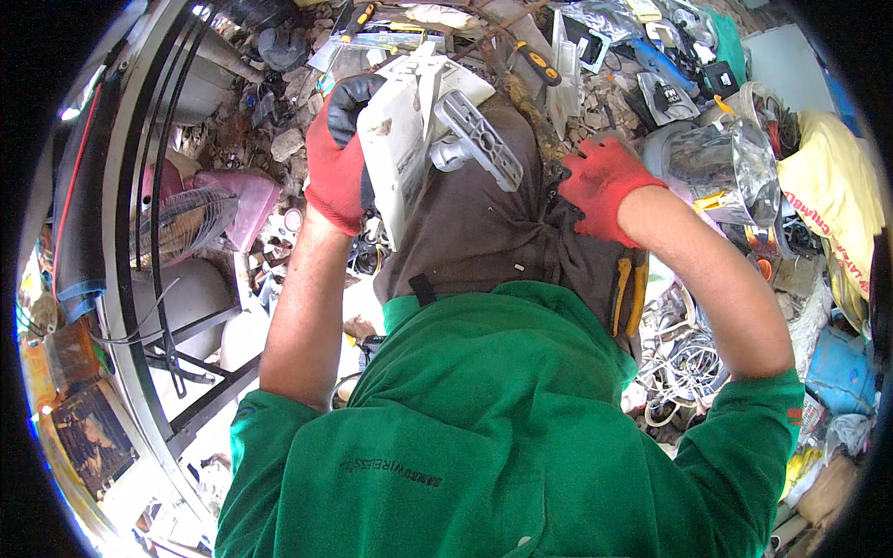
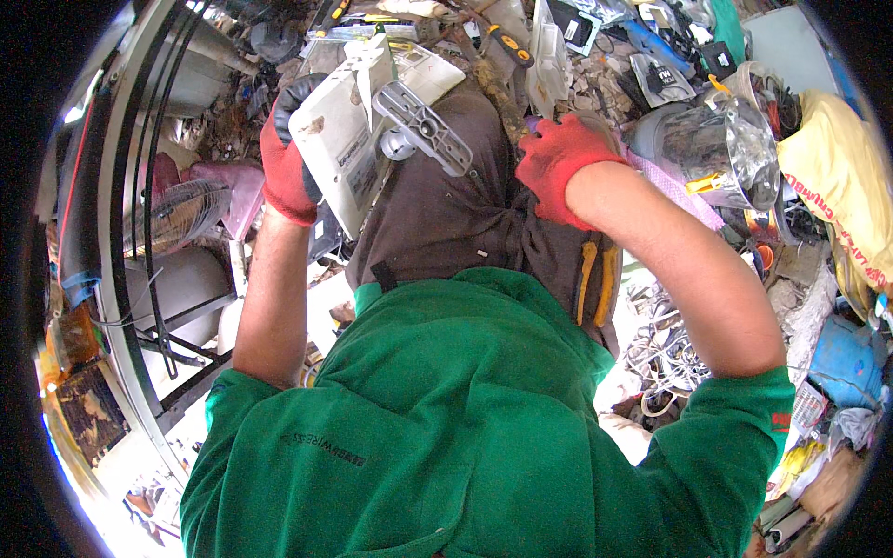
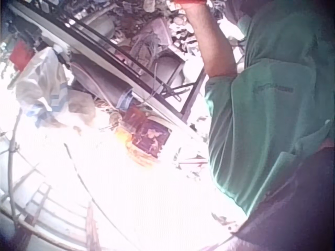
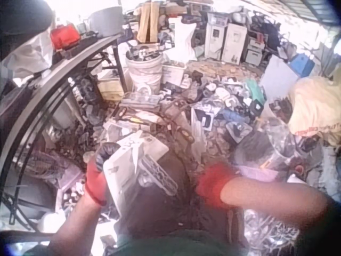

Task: The person uses pliers and a screwdriver to remove a metal bracket from a white plastic housing, then detaches and holds up a green circuit board.

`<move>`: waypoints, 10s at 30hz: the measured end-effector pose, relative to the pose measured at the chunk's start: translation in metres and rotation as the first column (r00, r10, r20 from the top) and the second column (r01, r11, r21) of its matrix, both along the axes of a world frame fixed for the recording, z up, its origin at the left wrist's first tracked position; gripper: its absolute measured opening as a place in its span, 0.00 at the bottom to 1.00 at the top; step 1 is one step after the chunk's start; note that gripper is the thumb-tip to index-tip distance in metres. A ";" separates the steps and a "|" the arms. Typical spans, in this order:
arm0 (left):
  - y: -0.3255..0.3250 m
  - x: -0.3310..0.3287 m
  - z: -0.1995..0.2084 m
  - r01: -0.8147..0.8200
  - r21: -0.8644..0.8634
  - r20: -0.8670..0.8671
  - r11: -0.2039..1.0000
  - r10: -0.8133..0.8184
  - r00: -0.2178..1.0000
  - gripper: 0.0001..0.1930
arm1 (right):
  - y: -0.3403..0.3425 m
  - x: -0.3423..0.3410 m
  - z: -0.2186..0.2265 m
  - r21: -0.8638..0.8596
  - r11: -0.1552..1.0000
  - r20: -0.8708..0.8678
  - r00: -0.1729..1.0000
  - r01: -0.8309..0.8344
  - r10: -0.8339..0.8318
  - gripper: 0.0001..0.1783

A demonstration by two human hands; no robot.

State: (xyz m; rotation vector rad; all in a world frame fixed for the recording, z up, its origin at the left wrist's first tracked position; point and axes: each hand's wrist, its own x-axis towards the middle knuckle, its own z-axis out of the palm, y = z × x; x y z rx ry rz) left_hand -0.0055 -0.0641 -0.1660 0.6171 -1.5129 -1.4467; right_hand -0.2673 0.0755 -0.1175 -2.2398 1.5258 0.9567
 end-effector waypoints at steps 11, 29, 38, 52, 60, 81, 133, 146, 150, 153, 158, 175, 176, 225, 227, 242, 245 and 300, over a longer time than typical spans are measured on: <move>-0.004 0.005 -0.003 -0.017 -0.018 0.025 1.000 0.018 1.000 0.08 | -0.008 -0.012 -0.004 0.104 0.963 0.103 0.960 0.250 -0.261 0.31; -0.003 0.001 -0.004 -0.033 -0.027 0.057 0.999 0.035 0.998 0.08 | 0.032 -0.049 -0.041 -0.202 0.874 0.659 0.721 0.443 -0.213 0.18; 0.001 0.004 -0.002 -0.026 0.001 0.020 1.000 0.026 0.999 0.09 | 0.031 0.005 -0.041 -0.267 0.684 0.692 0.629 0.679 -0.355 0.23; 0.000 0.005 -0.004 -0.030 0.057 -0.037 0.998 0.033 0.999 0.09 | 0.006 0.031 -0.057 -0.070 0.700 0.573 0.603 0.710 -0.555 0.19; 0.004 -0.004 -0.001 -0.055 0.055 -0.028 0.997 0.056 0.998 0.09 | 0.009 0.041 -0.055 -0.179 0.788 0.441 0.764 0.589 -0.471 0.17; 0.015 -0.002 -0.009 -0.184 -0.125 0.270 0.975 0.212 0.939 0.34 | 0.030 0.051 -0.050 -0.340 0.778 0.338 0.841 0.528 -0.423 0.18; 0.091 -0.050 0.030 0.270 -0.531 0.410 0.803 -0.035 0.911 0.29 | -0.113 0.363 0.235 -0.645 0.764 0.718 0.343 0.002 0.606 0.23; 0.082 -0.058 -0.052 0.103 -0.522 0.349 0.847 0.103 0.931 0.29 | -0.094 0.245 0.222 -0.581 0.777 0.808 0.285 0.242 0.515 0.15; 0.083 -0.055 -0.010 0.100 -0.545 0.314 0.832 0.091 0.945 0.22 | -0.049 0.096 0.164 -0.202 0.754 0.979 0.133 0.625 0.152 0.17; 0.088 -0.054 0.001 0.097 -0.458 0.383 0.884 0.098 0.919 0.22 | 0.013 -0.011 0.058 -0.537 0.278 0.795 0.588 0.796 -0.150 0.17; 0.082 -0.038 0.009 0.155 -0.379 0.392 0.912 0.006 0.920 0.16 | 0.079 0.042 0.021 0.217 0.529 0.975 -0.150 0.821 -0.167 0.21; 0.066 -0.038 0.020 0.311 -0.648 0.460 0.696 0.031 0.888 0.18 | 0.079 0.063 0.006 -0.345 0.543 0.906 0.422 0.766 -0.021 0.40; 0.070 -0.037 0.015 0.278 -0.598 0.446 0.752 0.024 0.895 0.18 | 0.079 0.062 0.002 -0.407 0.540 0.879 0.477 0.737 0.011 0.40; 0.071 -0.033 0.014 0.299 -0.658 0.518 0.691 0.129 0.845 0.15 | 0.072 0.090 0.005 0.342 0.319 0.940 -0.325 0.884 -0.107 0.22; 0.067 -0.031 0.018 0.261 -0.560 0.476 0.786 0.047 0.878 0.15 | 0.070 0.090 0.004 0.332 0.343 0.943 -0.313 0.879 -0.111 0.23; 0.041 -0.007 0.006 0.223 0.536 -0.224 0.814 -0.117 0.968 0.09 | 0.077 0.084 0.001 0.432 0.413 0.893 -0.446 0.802 -0.068 0.32; 0.032 -0.003 0.006 0.183 0.533 -0.294 0.826 -0.022 0.955 0.08 | 0.079 0.078 0.003 0.266 0.427 0.964 -0.250 0.864 -0.094 0.33; 0.058 0.025 0.114 0.370 0.199 -0.215 0.907 -0.328 0.920 0.36 | 0.036 0.038 0.067 0.488 0.523 0.780 -0.618 0.698 0.097 0.20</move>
